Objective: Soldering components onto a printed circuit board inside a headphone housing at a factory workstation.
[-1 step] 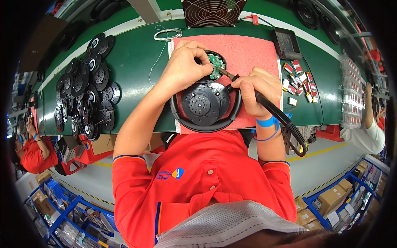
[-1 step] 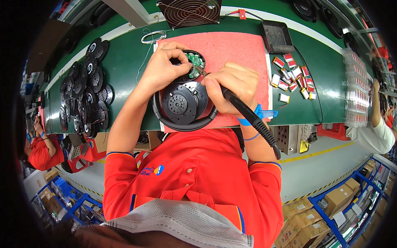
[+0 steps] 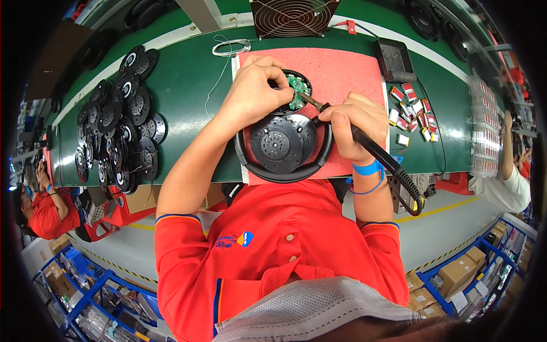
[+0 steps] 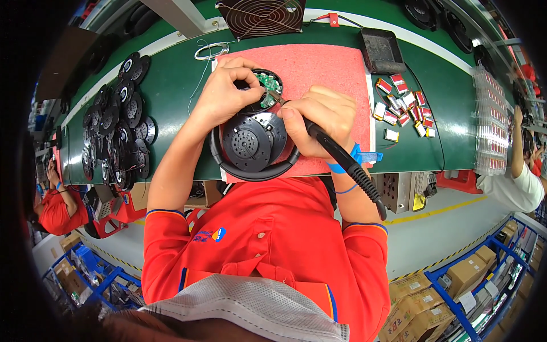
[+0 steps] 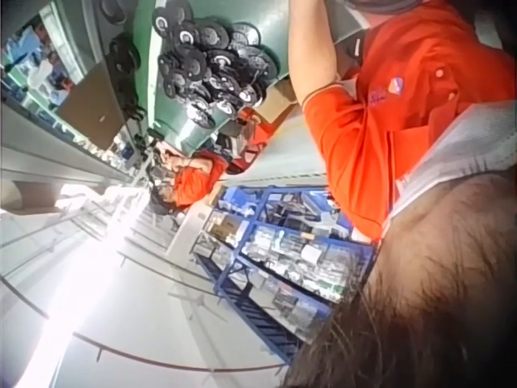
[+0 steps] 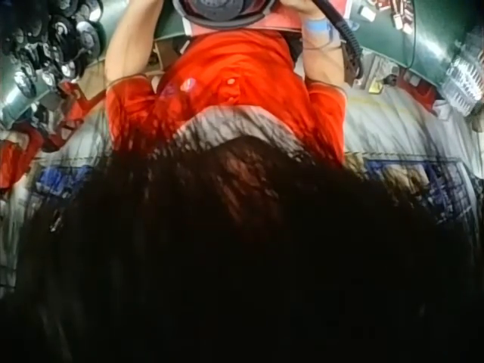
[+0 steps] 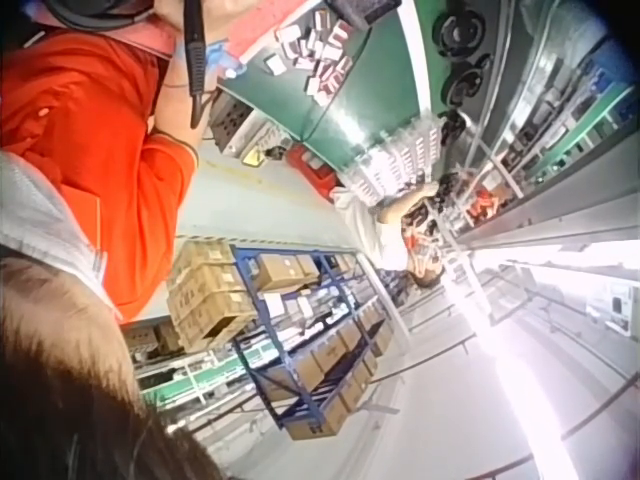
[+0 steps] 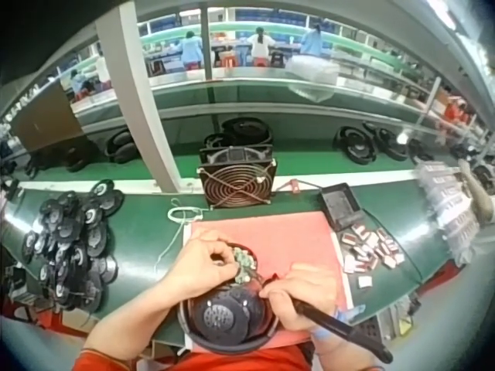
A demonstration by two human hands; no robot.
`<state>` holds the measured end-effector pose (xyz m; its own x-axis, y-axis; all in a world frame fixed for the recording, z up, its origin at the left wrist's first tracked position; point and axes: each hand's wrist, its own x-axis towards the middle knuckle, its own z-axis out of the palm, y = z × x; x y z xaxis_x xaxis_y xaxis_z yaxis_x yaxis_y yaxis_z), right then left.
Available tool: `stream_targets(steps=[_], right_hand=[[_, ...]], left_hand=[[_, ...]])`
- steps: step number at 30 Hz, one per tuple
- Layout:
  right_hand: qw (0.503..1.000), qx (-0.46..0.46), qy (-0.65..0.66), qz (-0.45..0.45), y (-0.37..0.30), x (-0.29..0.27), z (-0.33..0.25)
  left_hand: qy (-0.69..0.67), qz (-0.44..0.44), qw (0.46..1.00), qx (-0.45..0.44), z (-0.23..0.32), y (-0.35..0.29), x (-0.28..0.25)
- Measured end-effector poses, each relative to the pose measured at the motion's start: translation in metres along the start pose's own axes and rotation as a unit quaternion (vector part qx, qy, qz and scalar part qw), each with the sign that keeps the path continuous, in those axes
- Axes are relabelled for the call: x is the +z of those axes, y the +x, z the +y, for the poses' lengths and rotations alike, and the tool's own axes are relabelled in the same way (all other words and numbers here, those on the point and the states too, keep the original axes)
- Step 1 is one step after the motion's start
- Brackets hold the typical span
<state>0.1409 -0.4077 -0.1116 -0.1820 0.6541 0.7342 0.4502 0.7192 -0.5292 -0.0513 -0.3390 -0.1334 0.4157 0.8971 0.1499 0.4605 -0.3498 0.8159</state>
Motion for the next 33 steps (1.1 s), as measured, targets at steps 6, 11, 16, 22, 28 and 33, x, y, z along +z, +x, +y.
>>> stream_targets(steps=[6,11,16,22,28,33], right_hand=[[1.000,0.001,0.001,-0.003,0.0004,-0.0014,-0.0012],[1.000,-0.001,0.006,-0.006,0.0007,-0.0019,-0.0015],[1.000,-0.001,0.005,-0.002,0.0012,0.0000,-0.0014],[1.000,0.002,-0.004,-0.001,0.0010,0.0004,-0.0016],[1.000,-0.002,-0.001,0.007,0.0009,0.0010,-0.0016],[1.000,0.003,-0.003,0.000,0.0013,0.0012,-0.0016]], left_hand=[[0.022,-0.003,1.000,0.013,-0.0005,0.0004,-0.0010],[0.009,-0.003,1.000,0.009,-0.0014,0.0003,-0.0002],[0.017,0.009,1.000,0.017,-0.0005,-0.0001,0.0000],[0.020,0.021,0.999,0.027,-0.0010,-0.0011,0.0013],[0.032,0.029,0.998,0.041,-0.0016,-0.0013,0.0021],[0.033,0.030,0.998,0.042,-0.0021,-0.0012,0.0016]])
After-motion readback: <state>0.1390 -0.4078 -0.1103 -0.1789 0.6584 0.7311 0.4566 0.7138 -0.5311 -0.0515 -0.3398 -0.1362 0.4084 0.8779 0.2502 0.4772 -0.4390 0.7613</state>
